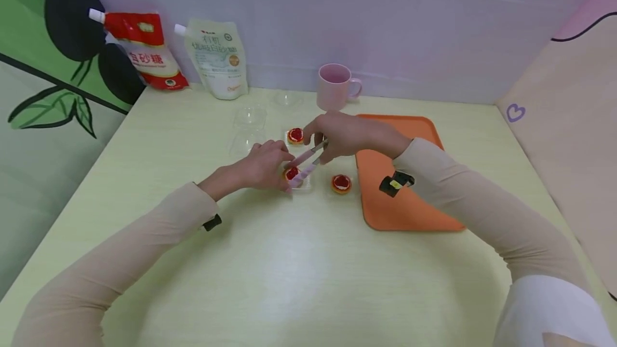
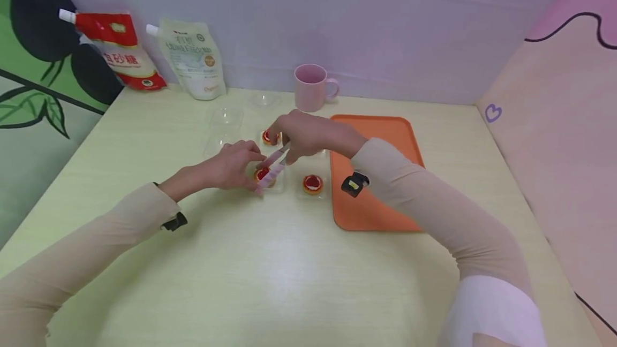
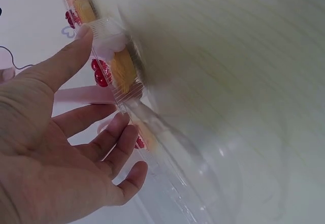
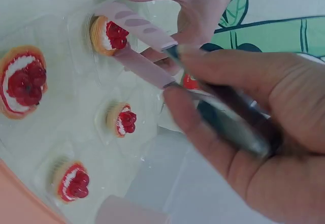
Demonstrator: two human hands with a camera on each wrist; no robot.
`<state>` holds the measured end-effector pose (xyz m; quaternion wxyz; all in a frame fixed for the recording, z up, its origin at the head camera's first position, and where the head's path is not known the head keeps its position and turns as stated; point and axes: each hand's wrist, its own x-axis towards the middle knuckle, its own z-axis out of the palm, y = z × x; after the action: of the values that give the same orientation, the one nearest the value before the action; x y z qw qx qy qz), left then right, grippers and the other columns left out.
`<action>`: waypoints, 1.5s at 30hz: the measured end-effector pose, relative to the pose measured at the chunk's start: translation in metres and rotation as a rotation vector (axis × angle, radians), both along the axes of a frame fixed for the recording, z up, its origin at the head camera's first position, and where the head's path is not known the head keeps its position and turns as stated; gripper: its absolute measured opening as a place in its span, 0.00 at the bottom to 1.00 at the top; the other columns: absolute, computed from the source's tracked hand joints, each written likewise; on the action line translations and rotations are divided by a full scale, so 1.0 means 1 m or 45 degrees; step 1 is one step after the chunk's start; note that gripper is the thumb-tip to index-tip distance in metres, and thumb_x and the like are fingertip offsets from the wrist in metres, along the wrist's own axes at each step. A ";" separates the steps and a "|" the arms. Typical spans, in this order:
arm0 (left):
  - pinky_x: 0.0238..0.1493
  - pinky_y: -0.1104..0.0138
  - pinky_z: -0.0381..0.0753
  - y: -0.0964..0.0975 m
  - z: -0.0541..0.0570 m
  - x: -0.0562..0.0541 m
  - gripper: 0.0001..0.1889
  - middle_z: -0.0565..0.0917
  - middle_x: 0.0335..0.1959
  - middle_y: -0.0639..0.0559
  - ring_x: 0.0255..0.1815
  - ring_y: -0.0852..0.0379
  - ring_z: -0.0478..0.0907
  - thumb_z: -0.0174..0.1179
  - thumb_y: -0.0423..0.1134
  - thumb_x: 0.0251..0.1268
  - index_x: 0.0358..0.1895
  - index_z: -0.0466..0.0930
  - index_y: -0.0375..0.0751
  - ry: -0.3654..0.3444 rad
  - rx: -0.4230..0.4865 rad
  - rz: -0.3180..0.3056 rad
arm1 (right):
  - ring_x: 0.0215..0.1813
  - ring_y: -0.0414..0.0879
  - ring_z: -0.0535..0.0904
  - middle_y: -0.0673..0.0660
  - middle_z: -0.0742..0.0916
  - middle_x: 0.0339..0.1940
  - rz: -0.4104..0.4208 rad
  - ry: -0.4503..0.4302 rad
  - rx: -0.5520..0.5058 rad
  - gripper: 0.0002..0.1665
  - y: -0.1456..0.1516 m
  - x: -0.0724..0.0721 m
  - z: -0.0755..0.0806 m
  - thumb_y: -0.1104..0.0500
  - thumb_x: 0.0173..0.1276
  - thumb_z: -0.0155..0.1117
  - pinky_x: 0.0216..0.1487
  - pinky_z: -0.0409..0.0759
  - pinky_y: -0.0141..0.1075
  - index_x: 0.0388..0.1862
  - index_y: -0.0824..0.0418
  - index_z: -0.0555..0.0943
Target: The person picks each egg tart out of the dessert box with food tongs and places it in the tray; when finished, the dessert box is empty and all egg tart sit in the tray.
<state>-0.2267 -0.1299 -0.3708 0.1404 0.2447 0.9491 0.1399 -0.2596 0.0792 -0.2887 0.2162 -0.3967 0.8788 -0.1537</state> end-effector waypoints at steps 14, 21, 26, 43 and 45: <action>0.58 0.46 0.65 -0.003 0.000 0.000 0.34 0.78 0.55 0.41 0.58 0.43 0.71 0.79 0.49 0.47 0.58 0.83 0.37 -0.009 -0.003 -0.006 | 0.40 0.54 0.85 0.57 0.89 0.39 -0.445 -0.296 -0.711 0.23 0.012 0.009 -0.057 0.55 0.67 0.70 0.46 0.83 0.43 0.56 0.66 0.79; 0.60 0.46 0.65 -0.002 0.001 0.001 0.35 0.77 0.56 0.42 0.59 0.44 0.70 0.79 0.49 0.48 0.61 0.81 0.37 -0.026 -0.005 0.010 | 0.35 0.69 0.85 0.62 0.90 0.38 -0.377 -0.393 -0.694 0.21 0.001 0.013 -0.062 0.58 0.66 0.71 0.38 0.85 0.54 0.54 0.68 0.80; 0.61 0.46 0.64 -0.002 0.000 0.000 0.35 0.77 0.57 0.42 0.60 0.43 0.70 0.78 0.49 0.49 0.61 0.80 0.36 -0.035 -0.001 0.002 | 0.31 0.67 0.83 0.59 0.91 0.37 -0.394 -0.458 -0.698 0.21 -0.004 0.012 -0.070 0.59 0.65 0.72 0.33 0.85 0.47 0.53 0.66 0.80; 0.61 0.45 0.61 -0.003 -0.001 -0.001 0.33 0.77 0.55 0.43 0.58 0.44 0.69 0.79 0.49 0.48 0.58 0.82 0.37 -0.031 0.015 0.022 | 0.22 0.45 0.77 0.58 0.91 0.33 -0.418 -0.375 -0.750 0.13 -0.012 0.010 -0.079 0.66 0.61 0.69 0.25 0.76 0.33 0.46 0.64 0.84; 0.61 0.44 0.61 -0.002 -0.001 -0.001 0.34 0.77 0.55 0.44 0.59 0.44 0.69 0.79 0.50 0.47 0.59 0.82 0.37 -0.032 0.007 0.022 | 0.25 0.43 0.79 0.59 0.91 0.35 -0.440 -0.377 -0.736 0.15 -0.012 0.010 -0.077 0.67 0.60 0.68 0.27 0.78 0.35 0.47 0.65 0.83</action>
<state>-0.2275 -0.1322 -0.3714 0.1504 0.2350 0.9490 0.1466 -0.2495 0.0674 -0.3661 0.1909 -0.2604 0.8122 -0.4858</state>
